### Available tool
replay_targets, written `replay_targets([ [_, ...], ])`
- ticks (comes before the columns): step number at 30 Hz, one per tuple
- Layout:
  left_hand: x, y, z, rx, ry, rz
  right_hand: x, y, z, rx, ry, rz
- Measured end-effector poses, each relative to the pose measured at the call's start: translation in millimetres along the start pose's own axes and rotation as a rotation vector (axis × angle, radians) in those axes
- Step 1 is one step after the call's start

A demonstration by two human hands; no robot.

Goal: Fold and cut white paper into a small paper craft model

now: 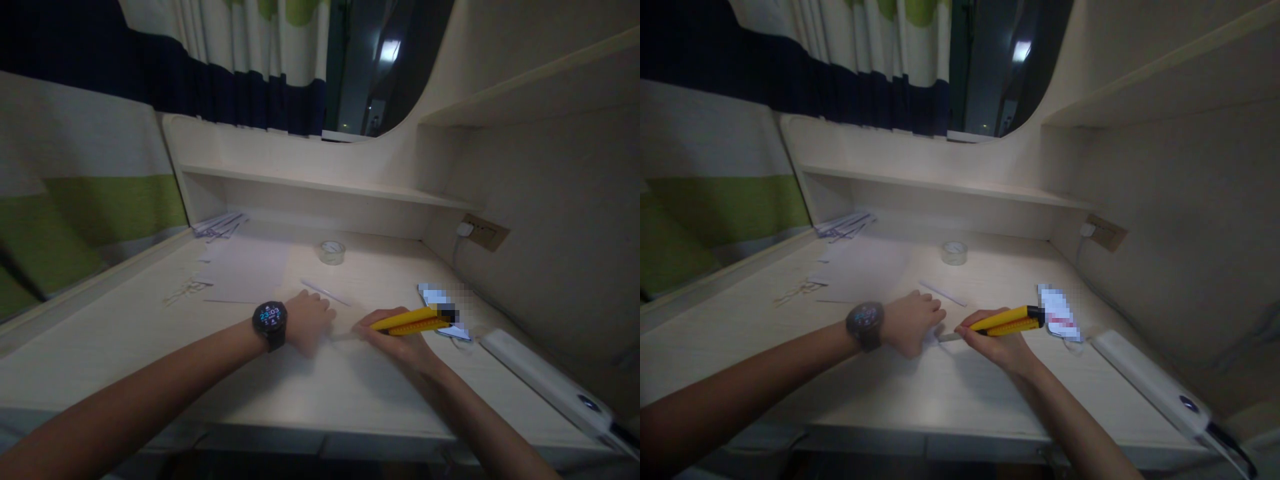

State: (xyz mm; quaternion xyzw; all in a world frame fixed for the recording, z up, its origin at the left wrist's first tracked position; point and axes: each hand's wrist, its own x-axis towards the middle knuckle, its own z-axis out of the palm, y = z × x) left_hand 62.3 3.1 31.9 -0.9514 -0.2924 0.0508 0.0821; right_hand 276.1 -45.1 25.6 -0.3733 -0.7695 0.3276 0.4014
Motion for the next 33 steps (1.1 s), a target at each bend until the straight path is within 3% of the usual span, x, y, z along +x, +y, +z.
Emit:
replay_targets([
  [7,3.7,1.2,-6.3,0.023,0.030,0.040,-0.1,5.5,2.1,0.023,0.001,0.030],
  [10,5.7,2.2,-15.3,-0.006,-0.085,0.002,0.4,6.9,1.4,0.059,-0.007,0.023],
  [13,12.8,-3.3,-26.3,-0.097,-0.322,-0.065,2.0,7.3,-0.3,0.086,-0.017,0.015],
  [16,25.4,-15.4,-32.0,-0.269,-0.520,0.010,3.8,7.5,-1.3,0.104,-0.008,0.038],
  [19,39.0,-27.5,-28.2,-0.385,-0.557,0.090,4.9,7.2,-1.7,0.112,-0.011,0.050],
  [24,56.6,-33.6,-15.9,-0.421,-0.607,0.086,4.8,2.5,-3.4,0.094,-0.032,0.039],
  [33,68.5,-36.4,-13.8,-0.722,-0.730,0.067,4.1,-0.2,-3.3,0.134,-0.034,0.064],
])
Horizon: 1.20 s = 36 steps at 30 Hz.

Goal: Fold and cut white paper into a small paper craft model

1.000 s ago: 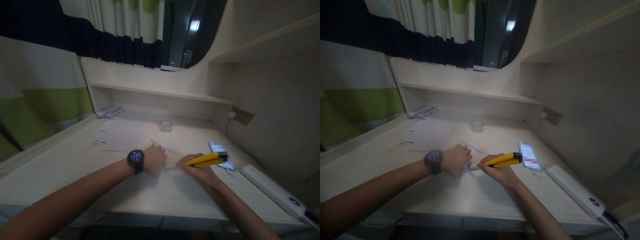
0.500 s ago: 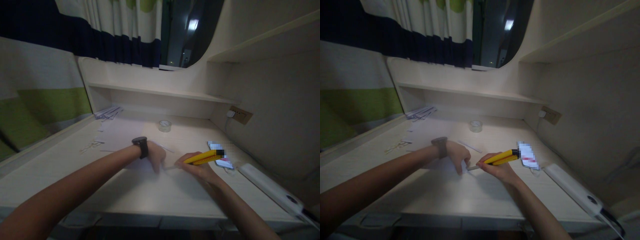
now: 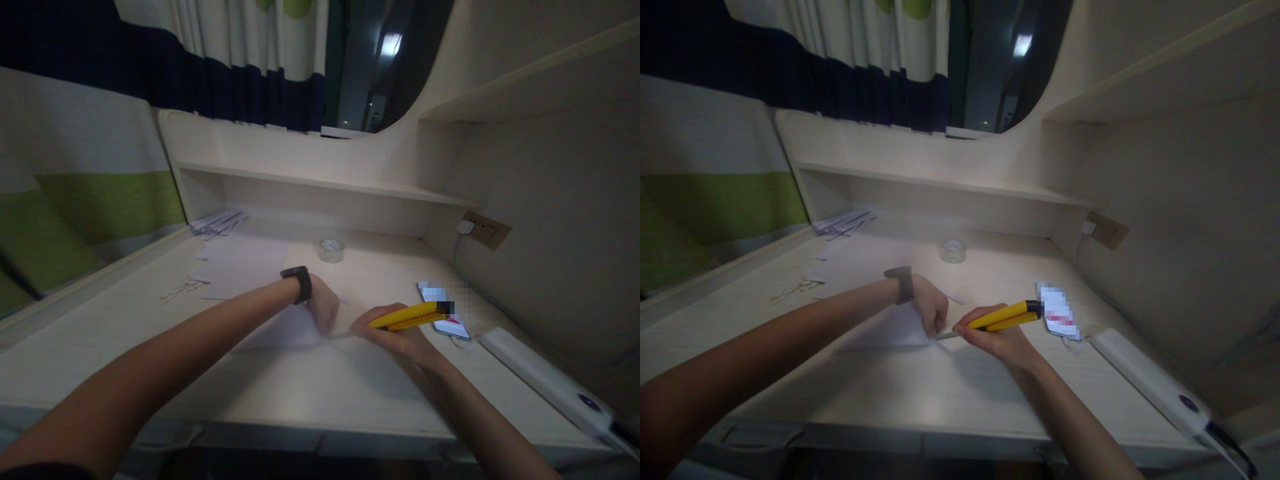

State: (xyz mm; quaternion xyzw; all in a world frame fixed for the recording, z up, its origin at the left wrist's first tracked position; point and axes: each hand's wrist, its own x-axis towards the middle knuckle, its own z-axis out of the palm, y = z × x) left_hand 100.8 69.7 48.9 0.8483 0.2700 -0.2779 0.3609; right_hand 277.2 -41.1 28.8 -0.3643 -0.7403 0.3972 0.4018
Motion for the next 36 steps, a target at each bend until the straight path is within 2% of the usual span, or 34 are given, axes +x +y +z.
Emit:
replay_targets([
  [12,-0.9,-9.6,5.3,0.002,0.053,0.044,-0.3,5.4,-0.5,-0.040,0.005,0.000],
  [17,0.1,-16.1,6.1,0.008,0.052,0.090,-0.5,0.5,-0.5,-0.045,0.004,0.007],
  [29,-3.0,-16.9,7.5,0.014,0.087,0.065,-0.7,-0.7,-0.5,-0.068,-0.007,-0.006],
  [36,-2.7,-13.4,12.4,-0.007,0.157,0.037,-0.6,2.9,0.2,-0.031,0.022,-0.005],
])
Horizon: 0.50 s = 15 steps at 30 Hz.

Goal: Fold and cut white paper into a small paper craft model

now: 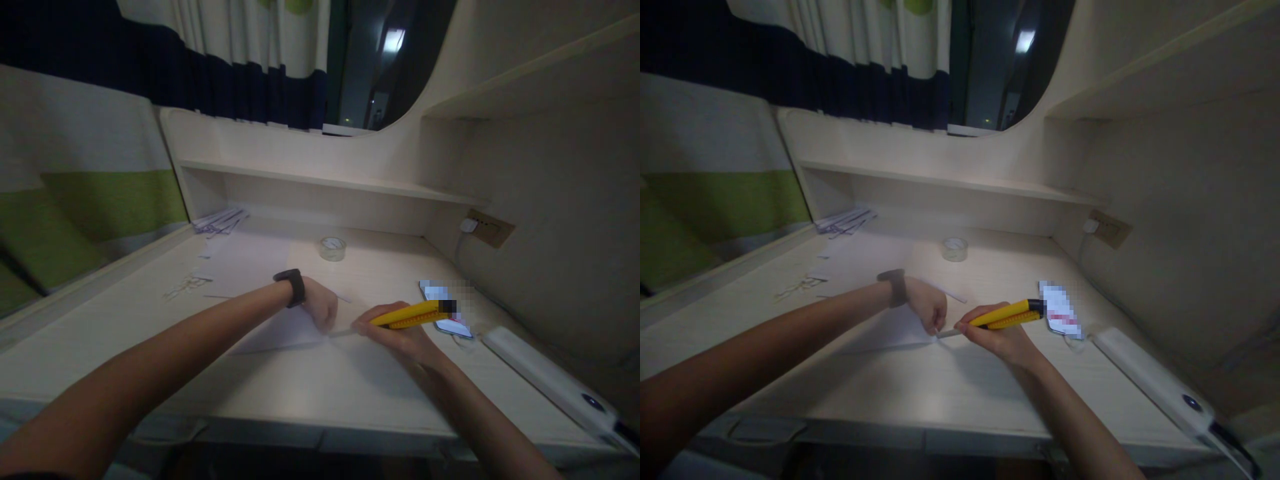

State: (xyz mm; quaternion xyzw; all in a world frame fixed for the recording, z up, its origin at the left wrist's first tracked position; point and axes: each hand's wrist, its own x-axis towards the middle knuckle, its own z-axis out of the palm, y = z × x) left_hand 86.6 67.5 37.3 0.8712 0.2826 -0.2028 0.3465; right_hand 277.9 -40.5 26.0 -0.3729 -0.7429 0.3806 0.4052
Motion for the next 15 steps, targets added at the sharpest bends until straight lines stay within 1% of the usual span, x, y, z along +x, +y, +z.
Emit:
replay_targets([
  [2,-0.2,-0.4,0.3,0.024,0.008,0.005,0.8,-0.7,-0.1,0.000,-0.002,-0.002],
  [6,-1.9,-2.4,-0.7,0.046,-0.020,0.042,1.5,-1.3,-0.9,-0.021,-0.009,-0.005],
  [8,-2.9,-3.5,-0.9,0.056,-0.010,0.051,1.3,-0.3,-1.2,-0.032,-0.020,-0.009],
  [11,-3.9,-4.0,-0.4,0.071,0.015,0.044,1.0,0.4,-1.4,-0.028,-0.012,-0.022],
  [15,-6.1,-1.0,0.7,0.052,0.018,0.021,0.9,-2.6,-0.8,-0.044,0.001,-0.024],
])
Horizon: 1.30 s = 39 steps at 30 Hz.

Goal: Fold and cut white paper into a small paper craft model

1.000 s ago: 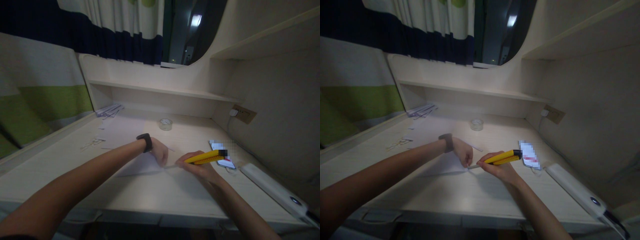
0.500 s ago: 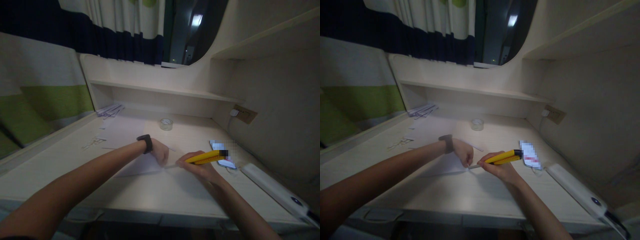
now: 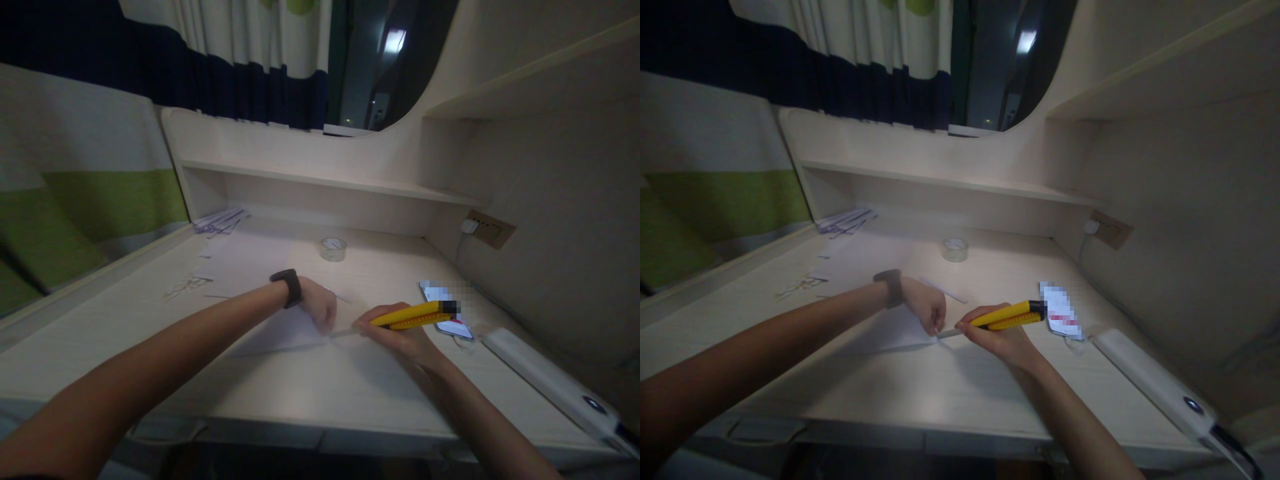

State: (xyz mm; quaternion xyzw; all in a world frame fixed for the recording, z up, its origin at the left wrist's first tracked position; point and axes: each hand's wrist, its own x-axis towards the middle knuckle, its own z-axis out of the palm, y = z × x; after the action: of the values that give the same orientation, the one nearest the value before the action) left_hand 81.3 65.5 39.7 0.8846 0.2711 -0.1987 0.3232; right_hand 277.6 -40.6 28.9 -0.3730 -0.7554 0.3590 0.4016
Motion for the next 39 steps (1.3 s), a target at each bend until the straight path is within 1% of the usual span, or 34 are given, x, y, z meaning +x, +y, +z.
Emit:
replay_targets([
  [3,-2.7,3.6,0.4,-0.017,0.000,-0.011,-0.2,-1.2,1.0,-0.003,0.014,0.019],
  [7,-4.0,5.6,0.5,-0.011,0.030,-0.023,-1.0,2.2,1.5,0.007,0.026,0.026],
  [12,-1.2,6.2,-0.5,0.016,0.043,0.012,-1.2,3.5,-0.7,0.039,-0.013,0.029],
  [16,-2.1,9.4,-0.2,0.049,0.066,-0.014,-0.3,0.5,-1.0,0.044,-0.026,0.029],
  [18,-4.3,10.2,0.6,0.055,0.077,-0.027,-0.1,0.0,0.3,0.035,-0.008,0.043],
  [24,-7.1,4.1,5.3,0.069,0.087,-0.014,-0.3,4.7,3.9,0.085,0.122,0.138],
  [27,-5.4,-0.6,8.0,0.083,0.097,0.032,0.7,9.1,1.7,0.141,0.209,0.124],
  [31,-5.3,-3.2,9.1,0.036,0.116,0.086,3.6,16.7,0.3,0.232,0.327,0.071],
  [35,-10.4,3.5,7.6,0.046,0.102,0.161,6.5,22.4,1.6,0.412,0.461,0.084],
  [39,-19.4,15.3,9.7,0.147,0.139,0.148,8.8,24.2,-3.6,0.715,0.533,0.119],
])
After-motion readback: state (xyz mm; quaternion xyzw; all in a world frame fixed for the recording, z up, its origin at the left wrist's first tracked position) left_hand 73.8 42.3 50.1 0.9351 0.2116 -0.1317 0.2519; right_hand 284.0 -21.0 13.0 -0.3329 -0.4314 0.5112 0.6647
